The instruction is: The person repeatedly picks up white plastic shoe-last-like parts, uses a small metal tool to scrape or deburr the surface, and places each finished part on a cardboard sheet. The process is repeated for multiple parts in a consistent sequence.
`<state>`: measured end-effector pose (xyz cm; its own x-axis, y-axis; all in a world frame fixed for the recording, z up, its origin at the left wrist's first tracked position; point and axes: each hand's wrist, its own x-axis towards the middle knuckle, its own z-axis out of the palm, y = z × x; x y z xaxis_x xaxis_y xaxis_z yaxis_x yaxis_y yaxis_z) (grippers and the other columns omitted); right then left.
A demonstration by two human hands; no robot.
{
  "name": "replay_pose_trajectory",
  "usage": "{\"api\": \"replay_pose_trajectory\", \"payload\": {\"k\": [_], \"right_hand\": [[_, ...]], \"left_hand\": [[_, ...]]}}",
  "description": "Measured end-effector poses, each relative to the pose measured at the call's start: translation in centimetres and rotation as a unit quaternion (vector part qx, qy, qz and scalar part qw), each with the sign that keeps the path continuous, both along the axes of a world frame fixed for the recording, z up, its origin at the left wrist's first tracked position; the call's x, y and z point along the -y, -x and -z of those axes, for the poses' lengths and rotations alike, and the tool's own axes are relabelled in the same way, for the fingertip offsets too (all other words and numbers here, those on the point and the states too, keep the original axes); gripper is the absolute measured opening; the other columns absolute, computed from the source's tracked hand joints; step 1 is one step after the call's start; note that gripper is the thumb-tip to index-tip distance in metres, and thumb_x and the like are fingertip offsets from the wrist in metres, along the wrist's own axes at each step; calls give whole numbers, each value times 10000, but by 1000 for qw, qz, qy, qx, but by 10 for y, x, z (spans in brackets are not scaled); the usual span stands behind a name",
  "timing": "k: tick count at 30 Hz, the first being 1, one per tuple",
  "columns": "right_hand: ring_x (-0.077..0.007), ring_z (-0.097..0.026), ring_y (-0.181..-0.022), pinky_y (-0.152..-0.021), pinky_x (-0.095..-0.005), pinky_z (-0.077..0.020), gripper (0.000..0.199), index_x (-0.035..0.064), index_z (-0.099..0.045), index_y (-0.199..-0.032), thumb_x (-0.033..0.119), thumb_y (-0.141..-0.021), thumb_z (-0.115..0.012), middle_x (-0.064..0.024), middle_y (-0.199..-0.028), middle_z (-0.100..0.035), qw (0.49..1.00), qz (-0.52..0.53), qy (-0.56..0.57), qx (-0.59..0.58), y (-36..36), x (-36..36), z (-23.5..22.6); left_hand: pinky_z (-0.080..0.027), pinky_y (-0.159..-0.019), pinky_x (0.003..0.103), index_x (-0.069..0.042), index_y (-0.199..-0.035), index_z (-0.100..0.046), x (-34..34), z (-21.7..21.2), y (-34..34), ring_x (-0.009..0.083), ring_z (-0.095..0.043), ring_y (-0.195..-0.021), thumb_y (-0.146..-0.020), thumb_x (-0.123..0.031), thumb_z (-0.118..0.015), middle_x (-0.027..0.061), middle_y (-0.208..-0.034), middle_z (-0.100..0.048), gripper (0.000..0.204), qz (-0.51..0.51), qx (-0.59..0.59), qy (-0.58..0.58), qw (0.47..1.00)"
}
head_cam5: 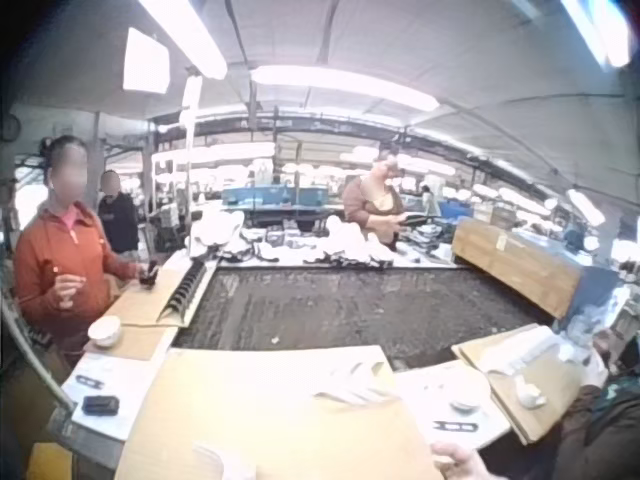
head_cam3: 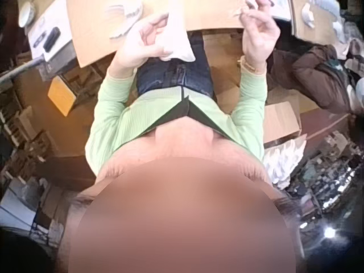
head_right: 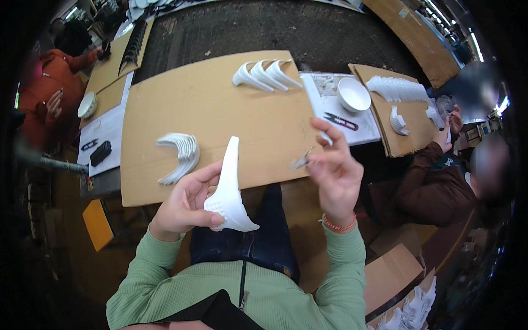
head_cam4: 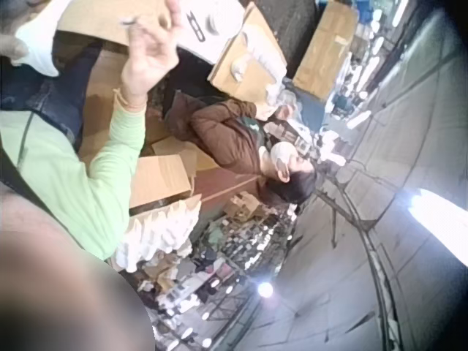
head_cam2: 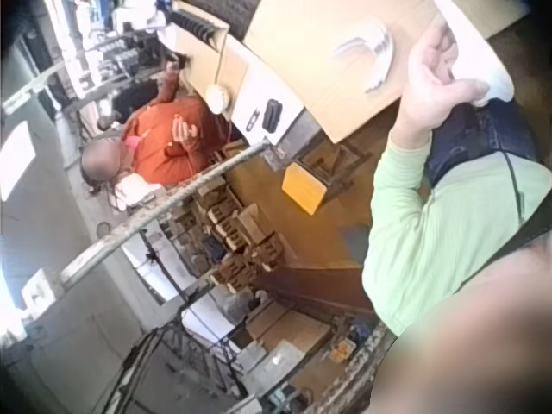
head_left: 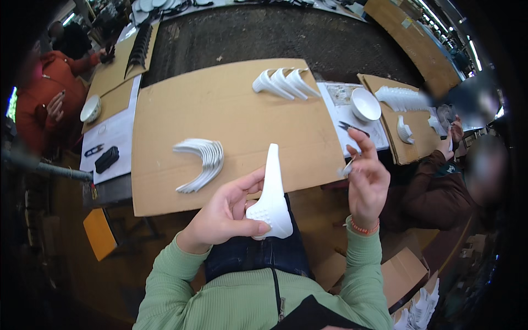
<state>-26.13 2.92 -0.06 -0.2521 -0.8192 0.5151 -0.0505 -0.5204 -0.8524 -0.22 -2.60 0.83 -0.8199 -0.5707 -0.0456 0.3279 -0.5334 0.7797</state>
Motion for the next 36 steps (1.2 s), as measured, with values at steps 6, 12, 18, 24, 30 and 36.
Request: {"api": "replay_pose_trajectory", "payload": {"k": [6,12,18,24,30,36], "right_hand": [[-361,-409,-1239,-1068,-493,-247,220,182,-752,-851,156,-643,-818,-216,-1249,-549,980,-53,39,-187,-40,-20,0],[-359,-378,-1248,-1063,-475,-260,220,221,-752,-838,174,-634,-821,-191,-1241,-563,963,-62,32,-259,-49,-25,2],[-364,-333,-1274,-1055,-473,-274,235,255,-749,-830,172,-624,-825,-167,-1242,-569,954,-51,49,-293,-52,-29,2],[-366,-326,-1276,-1049,-467,-290,264,261,-746,-831,156,-603,-829,-147,-1234,-575,942,-33,65,-326,-52,-31,1],[-357,-324,-1278,-1045,-460,-301,293,273,-749,-832,136,-585,-830,-120,-1218,-584,937,-5,79,-341,-54,-34,2],[-344,-316,-1282,-1009,-474,-308,269,274,-748,-816,146,-591,-823,-100,-1206,-588,928,9,92,-361,-55,-34,1]], "left_hand": [[-455,-925,255,68,-1428,-239,-10,1,-3,141,-555,-1097,-625,71,-684,112,-1274,-487,917,6,40,-60,997],[-439,-952,265,56,-1427,-252,-12,3,-8,144,-555,-1100,-626,67,-690,103,-1273,-488,912,25,40,-85,995],[-447,-945,268,54,-1427,-256,-13,6,-10,147,-554,-1103,-648,70,-689,102,-1272,-480,891,23,31,-82,996],[-479,-908,267,44,-1440,-235,-13,9,-10,142,-561,-1084,-687,118,-652,92,-1266,-465,865,26,12,-74,997],[-477,-909,267,35,-1449,-218,-13,8,-9,141,-553,-1097,-696,122,-653,88,-1275,-460,873,29,16,-74,997],[-494,-868,256,22,-1465,-176,-13,5,-8,139,-577,-1057,-706,116,-672,95,-1275,-459,912,29,15,-69,997]]}}
